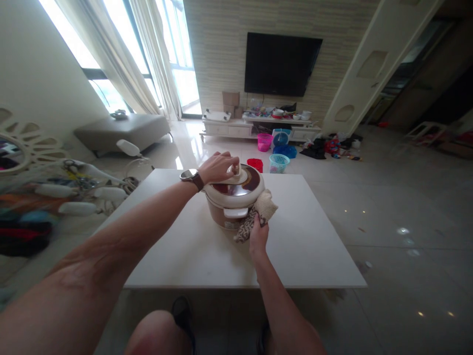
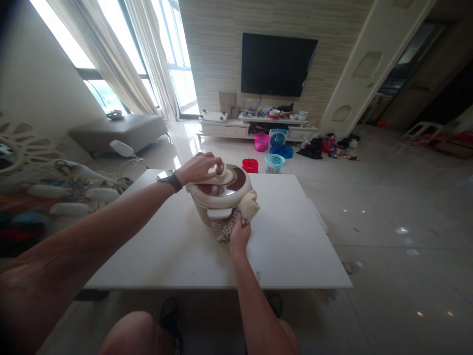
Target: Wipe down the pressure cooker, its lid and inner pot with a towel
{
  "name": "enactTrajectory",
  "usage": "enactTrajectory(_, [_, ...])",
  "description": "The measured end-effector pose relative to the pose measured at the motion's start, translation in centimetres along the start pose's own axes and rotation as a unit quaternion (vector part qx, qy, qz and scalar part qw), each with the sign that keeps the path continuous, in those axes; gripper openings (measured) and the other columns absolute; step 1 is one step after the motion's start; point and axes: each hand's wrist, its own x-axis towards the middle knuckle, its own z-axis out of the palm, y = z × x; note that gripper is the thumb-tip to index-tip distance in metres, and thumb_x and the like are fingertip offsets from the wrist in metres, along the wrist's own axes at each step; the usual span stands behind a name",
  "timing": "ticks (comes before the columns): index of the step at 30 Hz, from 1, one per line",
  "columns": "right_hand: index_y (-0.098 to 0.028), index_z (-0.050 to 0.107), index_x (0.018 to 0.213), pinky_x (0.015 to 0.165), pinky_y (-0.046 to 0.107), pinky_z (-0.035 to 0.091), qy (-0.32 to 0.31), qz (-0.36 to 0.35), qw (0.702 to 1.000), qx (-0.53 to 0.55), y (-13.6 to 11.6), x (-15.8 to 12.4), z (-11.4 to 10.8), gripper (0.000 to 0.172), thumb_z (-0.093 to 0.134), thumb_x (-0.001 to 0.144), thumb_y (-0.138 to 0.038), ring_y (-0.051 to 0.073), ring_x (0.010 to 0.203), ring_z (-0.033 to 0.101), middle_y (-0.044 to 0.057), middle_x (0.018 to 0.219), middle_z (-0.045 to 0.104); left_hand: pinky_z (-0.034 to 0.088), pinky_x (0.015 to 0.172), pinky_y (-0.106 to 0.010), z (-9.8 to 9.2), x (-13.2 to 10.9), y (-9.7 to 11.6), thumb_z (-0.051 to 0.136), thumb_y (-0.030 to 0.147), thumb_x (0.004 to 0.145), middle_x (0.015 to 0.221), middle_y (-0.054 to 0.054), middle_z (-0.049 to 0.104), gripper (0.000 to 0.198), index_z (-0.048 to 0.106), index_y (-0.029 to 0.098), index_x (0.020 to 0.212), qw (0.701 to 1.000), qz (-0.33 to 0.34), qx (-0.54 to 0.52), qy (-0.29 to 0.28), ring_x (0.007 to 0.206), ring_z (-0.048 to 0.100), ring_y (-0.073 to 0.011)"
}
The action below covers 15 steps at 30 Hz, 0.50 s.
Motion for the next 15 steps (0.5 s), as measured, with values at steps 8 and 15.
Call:
enactTrajectory(8, [-0.013,0.076,0.11,0.099,0.042,0.056,-0.001,-0.021,0.999,-0.025,-0.2,0.7,-0.1,0.057,0.065,0.083,-0.062,0.033,0.116,0.074,0.02,0.121,0.081,0.052,0.067,-0.03,2.8,-5.9,5.7,0.081,0.037,0.083,0.074,-0.002,0.073,0.02,0.075,0.019,0.079,0.823,-0.29,-0.281,0.399,0.068,0.064,-0.0169])
enactTrajectory(15, [-0.013,0.076,0.114,0.096,0.044,0.057,-0.025,-0.153,0.977,-0.148,0.4,-1.3,-0.3,0.052,0.058,0.096,-0.059,0.035,0.113,0.076,0.021,0.114,0.081,0.058,0.079,-0.033,11.5,-17.1,10.2,0.074,0.035,0.088,0.09,-0.007,0.079,0.017,0.079,0.019,0.091,0.742,-0.395,-0.306,0.447,0.084,0.073,-0.0202])
